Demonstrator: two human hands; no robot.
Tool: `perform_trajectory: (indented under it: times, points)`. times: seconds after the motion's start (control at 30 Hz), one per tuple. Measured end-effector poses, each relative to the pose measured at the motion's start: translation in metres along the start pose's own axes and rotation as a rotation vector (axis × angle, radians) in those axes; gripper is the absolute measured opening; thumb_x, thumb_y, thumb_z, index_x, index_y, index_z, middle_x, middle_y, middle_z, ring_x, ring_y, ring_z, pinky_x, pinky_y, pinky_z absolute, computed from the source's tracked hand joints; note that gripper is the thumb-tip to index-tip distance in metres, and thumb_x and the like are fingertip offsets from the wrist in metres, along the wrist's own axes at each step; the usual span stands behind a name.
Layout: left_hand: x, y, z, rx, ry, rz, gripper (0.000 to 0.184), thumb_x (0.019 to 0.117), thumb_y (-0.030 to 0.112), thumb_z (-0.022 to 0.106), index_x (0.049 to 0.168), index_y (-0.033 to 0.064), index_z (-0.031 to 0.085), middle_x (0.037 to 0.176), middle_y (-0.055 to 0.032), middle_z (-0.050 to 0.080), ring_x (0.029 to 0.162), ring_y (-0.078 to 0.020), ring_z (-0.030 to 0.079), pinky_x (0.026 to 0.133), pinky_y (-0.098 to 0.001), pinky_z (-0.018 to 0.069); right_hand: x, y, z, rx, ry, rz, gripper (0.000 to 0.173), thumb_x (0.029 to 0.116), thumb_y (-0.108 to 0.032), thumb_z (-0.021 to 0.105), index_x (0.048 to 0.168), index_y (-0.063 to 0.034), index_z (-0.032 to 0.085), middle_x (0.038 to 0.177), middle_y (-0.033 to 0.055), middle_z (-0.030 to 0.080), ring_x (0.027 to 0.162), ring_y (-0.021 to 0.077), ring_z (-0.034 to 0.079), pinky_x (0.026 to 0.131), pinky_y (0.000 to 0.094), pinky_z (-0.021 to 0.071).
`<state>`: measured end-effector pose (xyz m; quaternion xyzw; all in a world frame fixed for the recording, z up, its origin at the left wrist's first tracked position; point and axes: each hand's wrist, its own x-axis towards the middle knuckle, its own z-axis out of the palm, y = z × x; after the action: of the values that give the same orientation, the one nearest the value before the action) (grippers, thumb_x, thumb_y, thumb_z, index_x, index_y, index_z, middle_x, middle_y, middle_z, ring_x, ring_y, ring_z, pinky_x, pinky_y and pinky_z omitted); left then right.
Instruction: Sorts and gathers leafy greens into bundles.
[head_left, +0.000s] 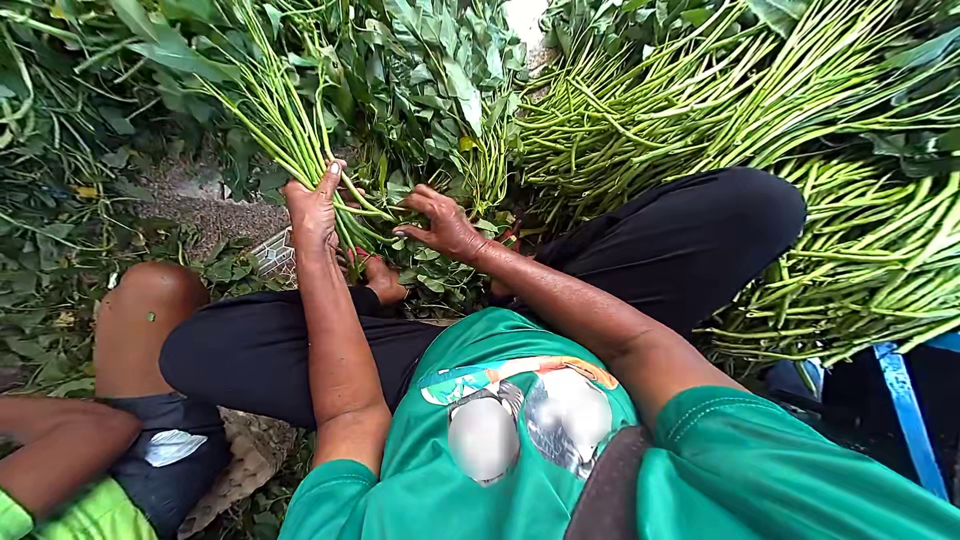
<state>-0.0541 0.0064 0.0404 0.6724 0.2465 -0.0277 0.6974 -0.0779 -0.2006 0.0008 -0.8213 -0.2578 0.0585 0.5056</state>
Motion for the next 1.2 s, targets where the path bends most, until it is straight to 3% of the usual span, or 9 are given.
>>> perform_trajectory:
  times: [0.17, 0.27, 0.37, 0.5, 0.63, 0.87, 0.97, 1.07, 1.2]
  points:
    - [0.001, -0.002, -0.003, -0.095, 0.024, -0.016, 0.014, 0.1045, 0.008, 0.056, 0.113, -0.0005, 0.063, 0.087, -0.0059, 0.072, 0.068, -0.0166, 0.072, 0.063, -0.0314, 0.0637, -0.005, -0.012, 0.008, 0.021, 0.056, -0.115, 0.011, 0.0957, -0.001, 0.065, 0.102, 0.0064, 0.072, 0.098, 0.021, 0.069, 0.089, 0.0307, 0.07, 0.081, 0.0419, 0.0595]
    - [0.005, -0.001, -0.019, -0.098, 0.07, 0.036, 0.014, 0.1051, 0.009, 0.056, 0.114, 0.0004, 0.063, 0.083, -0.0041, 0.071, 0.067, -0.0156, 0.071, 0.065, -0.0305, 0.0633, -0.023, -0.007, -0.004, -0.119, -0.297, -0.127, 0.011, 0.0952, -0.007, 0.068, 0.097, 0.0014, 0.073, 0.095, 0.0181, 0.07, 0.088, 0.0329, 0.071, 0.08, 0.0497, 0.0588]
    - [0.005, 0.002, -0.03, -0.011, 0.015, 0.092, 0.016, 0.1043, 0.011, 0.058, 0.117, 0.002, 0.063, 0.084, -0.0014, 0.071, 0.068, -0.0133, 0.071, 0.066, -0.0299, 0.0636, -0.023, -0.012, -0.027, -0.328, -0.75, 0.172, 0.015, 0.0925, -0.009, 0.072, 0.107, -0.0055, 0.077, 0.118, 0.0178, 0.071, 0.116, 0.0396, 0.063, 0.101, 0.064, 0.0437]
    - [0.001, 0.007, -0.026, 0.088, -0.113, 0.169, 0.016, 0.1037, 0.01, 0.059, 0.117, 0.0028, 0.064, 0.092, 0.0009, 0.073, 0.069, -0.0108, 0.072, 0.064, -0.0283, 0.0637, -0.009, -0.006, -0.046, -0.292, -0.532, 0.205, 0.016, 0.0977, -0.011, 0.064, 0.106, -0.0022, 0.074, 0.112, 0.0193, 0.07, 0.105, 0.0391, 0.068, 0.092, 0.0623, 0.0526]
    - [-0.001, 0.006, -0.019, 0.014, -0.289, 0.185, 0.018, 0.1046, 0.01, 0.056, 0.12, 0.0028, 0.062, 0.095, 0.0008, 0.073, 0.073, -0.0114, 0.072, 0.067, -0.0289, 0.0639, -0.003, -0.009, -0.034, -0.025, -0.451, 0.084, 0.031, 0.102, -0.021, 0.064, 0.126, -0.0033, 0.069, 0.122, 0.0171, 0.069, 0.106, 0.0303, 0.069, 0.098, 0.0513, 0.0542]
    - [0.003, 0.003, -0.02, -0.22, -0.275, 0.16, 0.022, 0.1078, 0.01, 0.046, 0.125, 0.0016, 0.057, 0.1, -0.0081, 0.074, 0.085, -0.0233, 0.075, 0.082, -0.0419, 0.0646, -0.024, -0.021, -0.008, 0.276, -0.39, 0.175, 0.035, 0.1097, -0.025, 0.049, 0.098, 0.0033, 0.066, 0.08, 0.0106, 0.067, 0.07, 0.0178, 0.063, 0.07, 0.0382, 0.0533]
    - [0.007, 0.007, -0.023, -0.339, -0.036, 0.218, 0.023, 0.1104, 0.012, 0.043, 0.126, 0.001, 0.055, 0.094, -0.0082, 0.07, 0.081, -0.0236, 0.073, 0.079, -0.0429, 0.0646, -0.027, 0.016, -0.01, -0.05, -0.395, 0.176, 0.044, 0.1095, -0.033, 0.048, 0.092, 0.0029, 0.066, 0.09, 0.0188, 0.066, 0.087, 0.0339, 0.067, 0.079, 0.0546, 0.0536]
    - [0.009, 0.014, -0.025, -0.442, 0.162, 0.342, 0.025, 0.1122, 0.012, 0.039, 0.128, -0.0014, 0.052, 0.091, -0.0089, 0.067, 0.077, -0.0246, 0.072, 0.079, -0.0455, 0.0647, -0.025, 0.052, -0.022, -0.218, -0.346, 0.574, 0.039, 0.1069, -0.033, 0.053, 0.114, 0.0019, 0.07, 0.122, 0.0234, 0.066, 0.113, 0.0414, 0.066, 0.095, 0.0651, 0.0515]
    - [-0.004, 0.012, -0.021, -0.485, 0.017, 0.274, 0.03, 0.1129, 0.019, 0.038, 0.134, 0.0103, 0.056, 0.091, 0.0038, 0.065, 0.07, -0.007, 0.062, 0.072, -0.0249, 0.0582, -0.026, 0.09, -0.039, -0.174, -0.122, 1.026, 0.049, 0.1044, -0.035, 0.059, 0.138, -0.0002, 0.057, 0.134, 0.0277, 0.062, 0.127, 0.0448, 0.06, 0.103, 0.0663, 0.0467]
